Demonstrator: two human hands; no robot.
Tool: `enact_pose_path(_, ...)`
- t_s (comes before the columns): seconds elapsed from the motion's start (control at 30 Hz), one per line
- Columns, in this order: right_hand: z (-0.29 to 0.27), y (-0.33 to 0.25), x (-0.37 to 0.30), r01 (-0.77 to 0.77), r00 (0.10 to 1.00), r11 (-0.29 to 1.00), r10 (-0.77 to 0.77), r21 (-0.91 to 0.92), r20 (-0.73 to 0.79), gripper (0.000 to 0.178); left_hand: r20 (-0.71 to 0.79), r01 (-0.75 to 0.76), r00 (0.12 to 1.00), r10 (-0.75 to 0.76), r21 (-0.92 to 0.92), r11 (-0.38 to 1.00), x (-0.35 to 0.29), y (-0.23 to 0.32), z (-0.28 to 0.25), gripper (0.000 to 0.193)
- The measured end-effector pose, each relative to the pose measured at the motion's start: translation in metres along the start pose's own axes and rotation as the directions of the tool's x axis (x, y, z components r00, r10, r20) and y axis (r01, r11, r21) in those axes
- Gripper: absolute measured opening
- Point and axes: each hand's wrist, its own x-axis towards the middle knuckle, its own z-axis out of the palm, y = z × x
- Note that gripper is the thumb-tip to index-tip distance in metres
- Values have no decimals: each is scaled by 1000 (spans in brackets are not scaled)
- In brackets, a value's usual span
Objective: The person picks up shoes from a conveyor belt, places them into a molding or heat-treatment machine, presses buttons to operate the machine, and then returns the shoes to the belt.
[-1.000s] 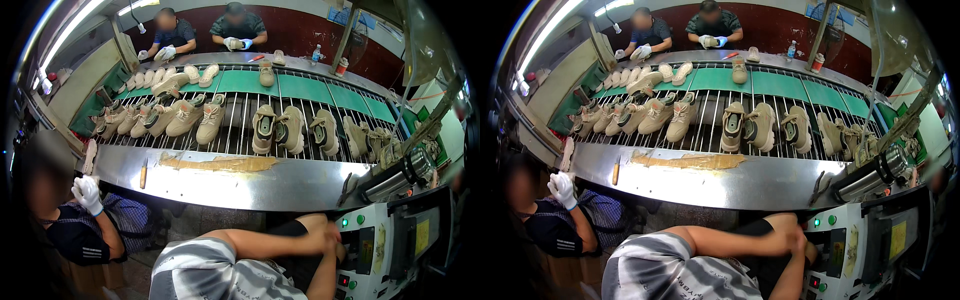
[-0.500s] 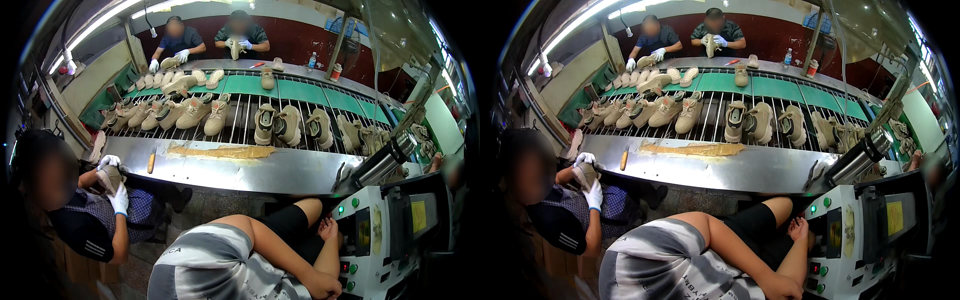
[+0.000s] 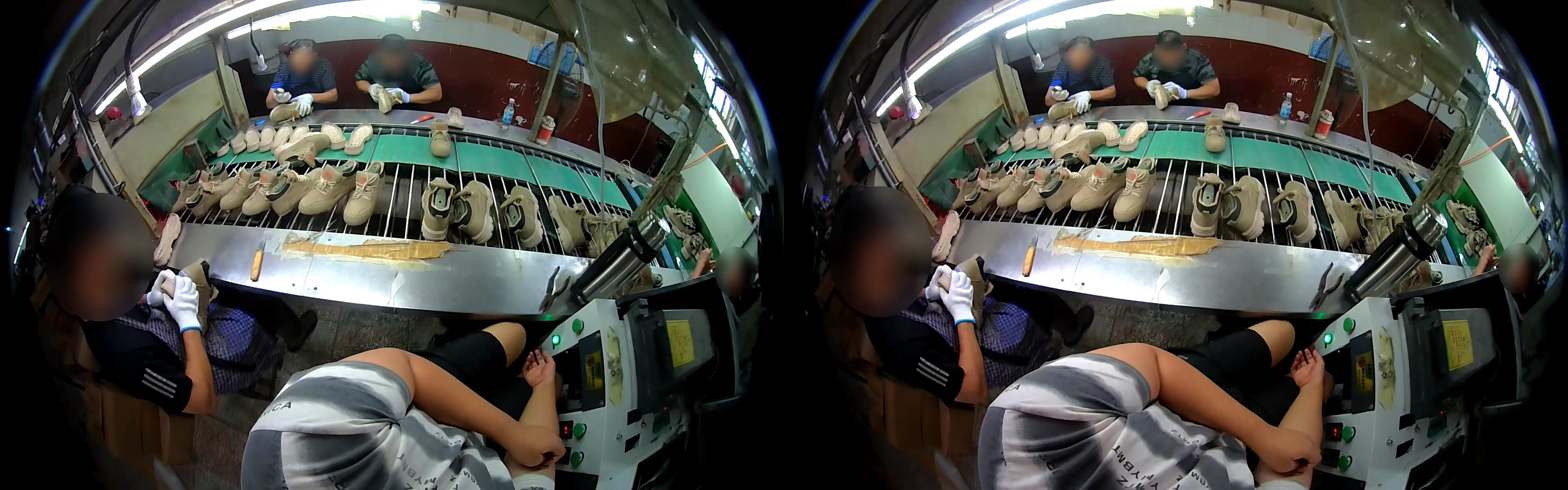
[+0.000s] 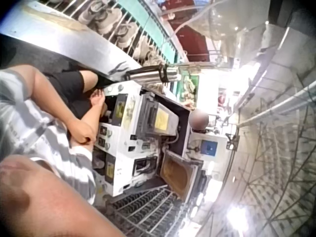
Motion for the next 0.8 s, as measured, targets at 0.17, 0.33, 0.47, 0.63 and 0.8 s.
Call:
enact_pose_path(0.17, 9, 0, 12, -3, 1000, 1000, 3, -18, -11, 30, -140, -16, 990, 5, -74, 997, 1, -19, -2, 14)
enact_pose_path(0.33, 15, 18, 20, -55, 997, 993, 50, -106, -52, 31, -39, 12, 999, -14, -43, 999, -19, 4, -25, 14)
enact_pose_path(0.47, 34, 15, 26, -42, 997, 993, 34, -114, -72, 36, -251, -77, 966, 55, -77, 994, -30, -13, -29, 11)
enact_pose_path(0.63, 56, 30, 37, -56, 988, 980, 28, -192, -149, 38, -196, 81, 977, -90, -58, 995, -56, 6, -66, 15)
enact_pose_path(0.8, 74, 11, 58, 111, 909, 985, -153, -129, -387, 32, -392, 22, 919, -35, -38, 999, -79, 11, -89, 13)
